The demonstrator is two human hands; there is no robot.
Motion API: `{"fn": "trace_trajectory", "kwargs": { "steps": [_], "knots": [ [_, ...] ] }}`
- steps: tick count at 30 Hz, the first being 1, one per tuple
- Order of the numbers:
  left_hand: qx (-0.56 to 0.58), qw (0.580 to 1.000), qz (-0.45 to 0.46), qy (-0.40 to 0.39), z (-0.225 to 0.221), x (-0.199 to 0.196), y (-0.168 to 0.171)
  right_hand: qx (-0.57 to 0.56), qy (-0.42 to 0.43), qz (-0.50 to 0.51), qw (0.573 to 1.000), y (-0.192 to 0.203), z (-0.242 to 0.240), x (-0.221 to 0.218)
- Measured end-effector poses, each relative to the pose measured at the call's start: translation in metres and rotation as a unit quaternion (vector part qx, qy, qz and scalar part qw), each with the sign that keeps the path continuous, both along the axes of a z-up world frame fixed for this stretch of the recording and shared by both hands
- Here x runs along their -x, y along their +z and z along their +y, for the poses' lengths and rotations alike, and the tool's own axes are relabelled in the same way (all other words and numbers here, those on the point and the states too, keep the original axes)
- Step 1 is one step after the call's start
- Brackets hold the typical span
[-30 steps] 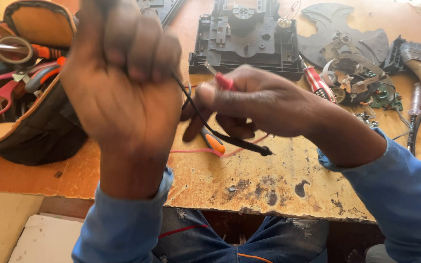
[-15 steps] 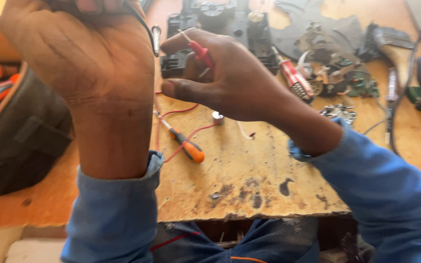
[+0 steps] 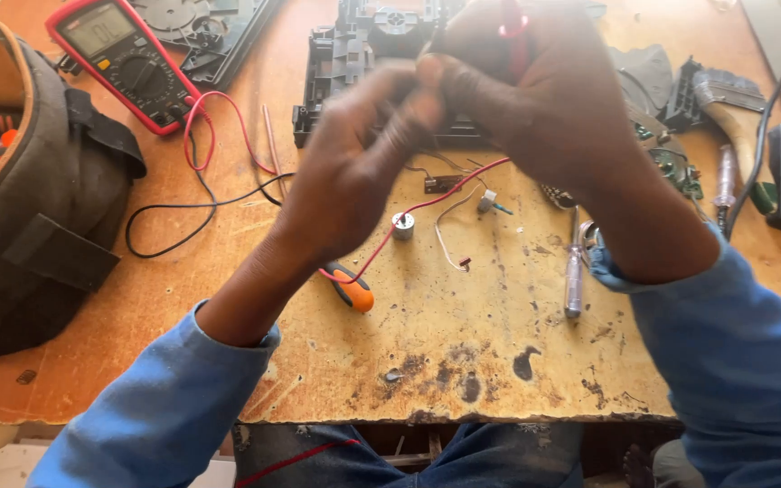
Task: Removing a small circuit board from an electronic assembly using a screwdriver and a soldering iron.
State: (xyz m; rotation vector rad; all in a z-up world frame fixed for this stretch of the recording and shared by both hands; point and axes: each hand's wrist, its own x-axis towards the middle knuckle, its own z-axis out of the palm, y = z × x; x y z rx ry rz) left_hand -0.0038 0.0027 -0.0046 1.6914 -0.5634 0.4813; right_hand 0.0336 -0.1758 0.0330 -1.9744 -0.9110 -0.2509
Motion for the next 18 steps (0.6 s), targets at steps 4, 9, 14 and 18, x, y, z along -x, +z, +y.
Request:
{"fn": "trace_trajectory", "kwargs": {
  "steps": [4, 9, 14, 18],
  "knots": [
    [-0.075, 0.983, 0.105, -0.134, 0.004, 0.006, -0.014, 0.057, -0.043, 0.034, 0.997, 0.005, -0.005, 0.003],
    [0.019, 0.973, 0.192, -0.125, 0.01, -0.011, -0.044, 0.193, -0.066, 0.026, 0.979, -0.014, -0.022, 0.004],
    [0.156, 0.971, 0.156, -0.095, 0.018, -0.027, -0.083, 0.487, -0.233, 0.183, 0.821, -0.071, -0.03, -0.001],
    [0.172, 0.97, 0.162, -0.062, 0.021, -0.022, -0.087, 0.405, -0.216, 0.136, 0.878, -0.092, -0.047, -0.003]
  ]
}}
